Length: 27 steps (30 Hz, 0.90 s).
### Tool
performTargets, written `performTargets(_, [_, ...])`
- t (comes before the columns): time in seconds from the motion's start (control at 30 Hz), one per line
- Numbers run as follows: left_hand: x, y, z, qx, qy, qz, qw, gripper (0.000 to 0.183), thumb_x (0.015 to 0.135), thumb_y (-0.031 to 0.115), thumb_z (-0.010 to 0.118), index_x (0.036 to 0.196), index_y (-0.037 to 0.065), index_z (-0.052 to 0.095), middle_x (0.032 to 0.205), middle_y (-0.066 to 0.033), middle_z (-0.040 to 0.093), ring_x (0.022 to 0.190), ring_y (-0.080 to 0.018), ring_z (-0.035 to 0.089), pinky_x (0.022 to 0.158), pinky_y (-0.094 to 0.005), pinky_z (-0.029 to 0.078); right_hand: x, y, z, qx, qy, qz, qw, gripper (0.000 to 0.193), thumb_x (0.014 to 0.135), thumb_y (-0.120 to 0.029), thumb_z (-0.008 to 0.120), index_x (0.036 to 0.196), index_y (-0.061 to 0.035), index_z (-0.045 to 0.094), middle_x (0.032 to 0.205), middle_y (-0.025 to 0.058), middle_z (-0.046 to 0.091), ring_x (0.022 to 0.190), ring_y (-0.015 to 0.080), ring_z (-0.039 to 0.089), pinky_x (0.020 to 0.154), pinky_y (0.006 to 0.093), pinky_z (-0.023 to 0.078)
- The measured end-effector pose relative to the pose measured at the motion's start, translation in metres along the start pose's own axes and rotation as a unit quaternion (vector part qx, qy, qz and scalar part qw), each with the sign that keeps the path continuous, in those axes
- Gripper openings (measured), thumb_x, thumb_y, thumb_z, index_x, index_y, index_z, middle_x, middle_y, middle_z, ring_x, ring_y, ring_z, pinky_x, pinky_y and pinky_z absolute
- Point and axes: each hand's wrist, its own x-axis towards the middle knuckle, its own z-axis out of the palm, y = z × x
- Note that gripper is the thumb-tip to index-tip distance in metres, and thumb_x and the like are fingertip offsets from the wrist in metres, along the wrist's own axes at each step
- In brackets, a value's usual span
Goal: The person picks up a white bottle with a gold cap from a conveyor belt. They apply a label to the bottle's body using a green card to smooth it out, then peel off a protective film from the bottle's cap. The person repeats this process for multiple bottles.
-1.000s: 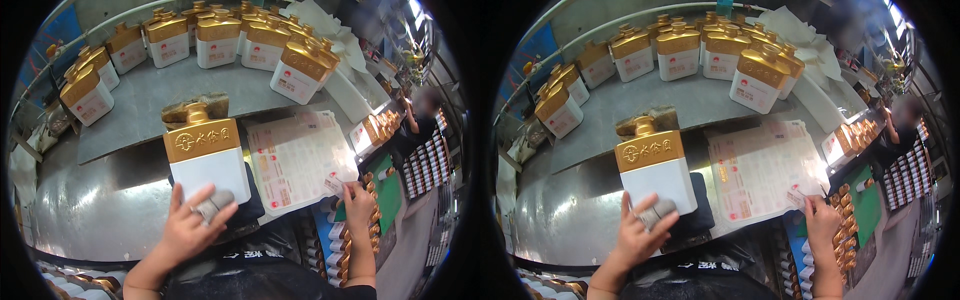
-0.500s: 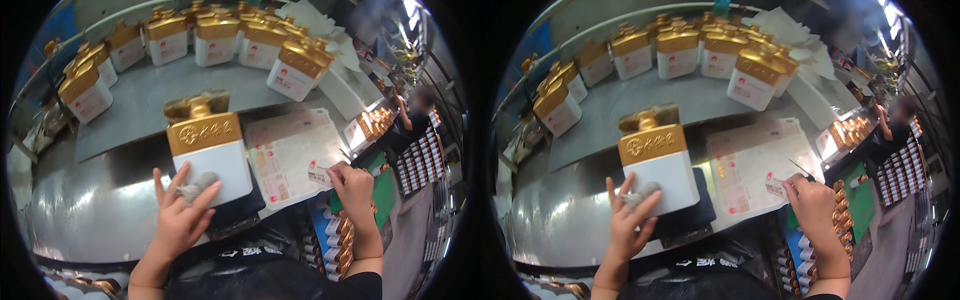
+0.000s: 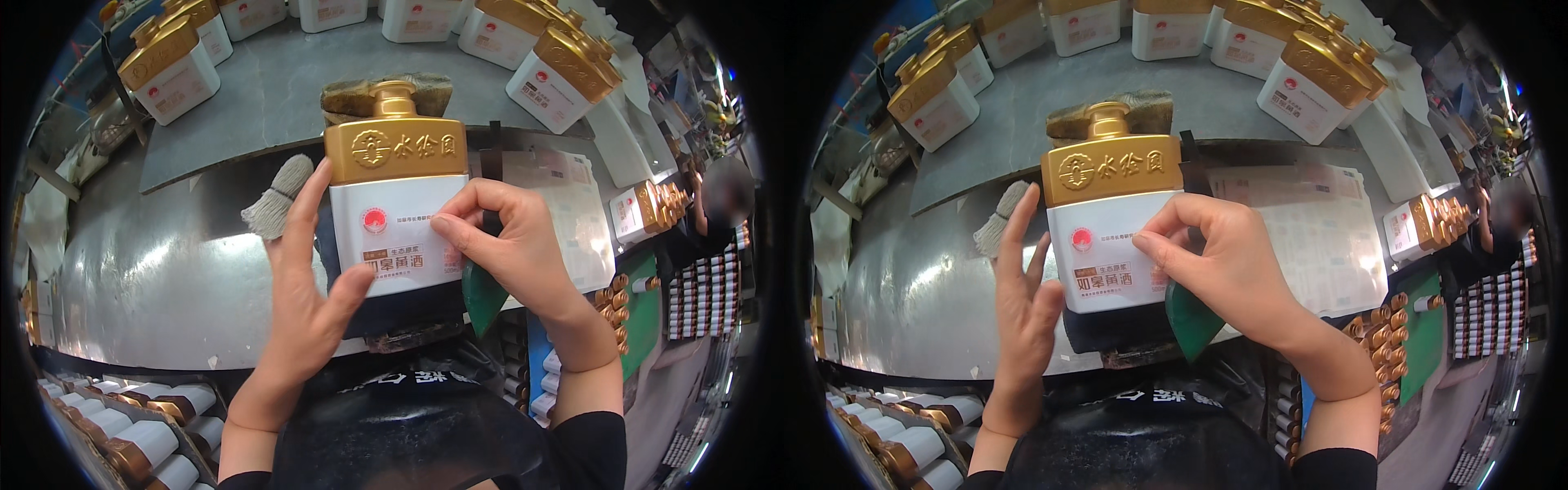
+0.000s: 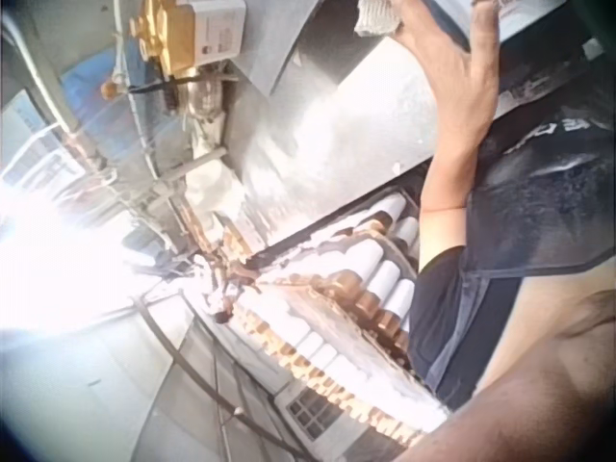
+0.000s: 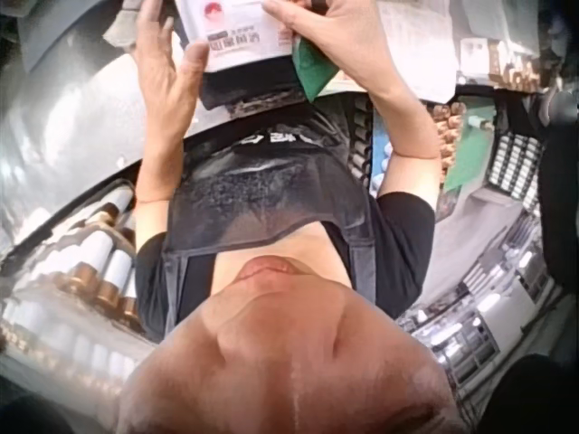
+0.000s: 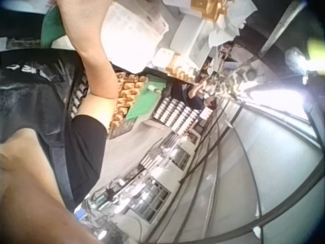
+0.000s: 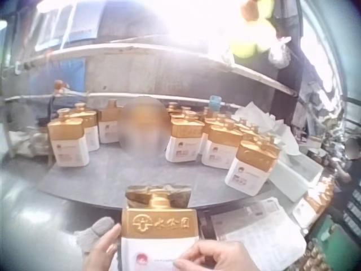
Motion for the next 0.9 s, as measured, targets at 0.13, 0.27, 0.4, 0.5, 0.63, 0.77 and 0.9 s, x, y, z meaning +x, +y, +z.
performTargets(0.13, [0.01,0.0,0.017,0.033,0.011,-0.058,0.998,0.075,0.09,0.023,0.064,0.15,0.002,0.025,0.148,-0.0178,0.034,0.136,-0.0317,0.031,0.114,-0.0421,0.021,0.002,0.008,-0.004,-0.18,0.049,-0.056,0.981,0.014,0.085,-0.011,0.071,0.088,0.0006,0.064,0.07,0.0016,0.063,0.061,0.0063,0.059,0.055,0.0229,0.045])
performTargets(0.27, [0.019,0.002,0.018,-0.106,0.038,-0.068,0.991,0.075,0.087,0.014,0.063,0.15,0.002,0.024,0.147,-0.019,0.035,0.135,-0.0317,0.033,0.113,-0.0424,0.022,0.002,0.017,-0.013,-0.112,0.125,-0.045,0.985,0.025,0.084,-0.014,0.073,0.102,-0.0014,0.061,0.07,0.0008,0.061,0.062,0.0062,0.057,0.057,0.022,0.044])
performTargets(0.4, [0.032,0.007,0.027,-0.166,0.057,-0.063,0.983,0.073,0.087,0.012,0.06,0.149,0.001,0.024,0.145,-0.0209,0.035,0.134,-0.0311,0.035,0.112,-0.0423,0.024,0.005,0.02,-0.007,-0.017,0.073,-0.001,0.997,0.056,0.079,-0.023,0.079,0.123,0.0011,0.053,0.068,-0.0007,0.054,0.06,0.0059,0.052,0.058,0.0212,0.043])
performTargets(0.5, [0.037,-0.002,0.024,0.046,0.053,-0.011,0.997,0.068,0.091,0.017,0.059,0.147,-0.001,0.025,0.144,-0.0202,0.037,0.134,-0.0311,0.034,0.111,-0.0425,0.025,0.012,0.028,-0.003,-0.132,0.088,-0.039,0.987,0.065,0.079,-0.032,0.079,0.127,0.0022,0.051,0.063,-0.0001,0.052,0.057,0.0072,0.051,0.053,0.0237,0.041])
performTargets(0.63, [0.037,-0.005,0.025,0.098,0.07,0.001,0.993,0.063,0.096,0.019,0.054,0.149,0.0,0.025,0.143,-0.0179,0.036,0.128,-0.0259,0.042,0.108,-0.0354,0.033,0.019,0.032,0.0,-0.135,0.102,-0.043,0.985,0.065,0.08,-0.036,0.077,0.126,0.0022,0.052,0.059,0.0007,0.049,0.054,0.0082,0.049,0.051,0.025,0.039])
performTargets(0.77, [0.035,-0.003,0.025,-0.077,0.087,-0.045,0.992,0.069,0.095,0.024,0.058,0.149,-0.001,0.023,0.144,-0.0161,0.036,0.128,-0.024,0.044,0.107,-0.0352,0.035,0.015,0.039,-0.001,-0.039,0.104,-0.02,0.994,0.07,0.078,-0.037,0.078,0.129,0.0029,0.051,0.056,0.0006,0.046,0.052,0.0082,0.047,0.051,0.0246,0.038])
performTargets(0.9, [0.022,0.001,0.023,-0.043,0.037,-0.058,0.997,0.09,0.082,0.018,0.07,0.152,0.003,0.017,0.144,-0.0159,0.037,0.129,-0.0256,0.044,0.106,-0.0362,0.039,0.006,0.034,0.0,-0.114,0.037,-0.014,0.993,0.073,0.077,-0.024,0.08,0.134,0.0027,0.045,0.097,0.0041,0.058,0.087,0.0105,0.054,0.076,0.023,0.045])
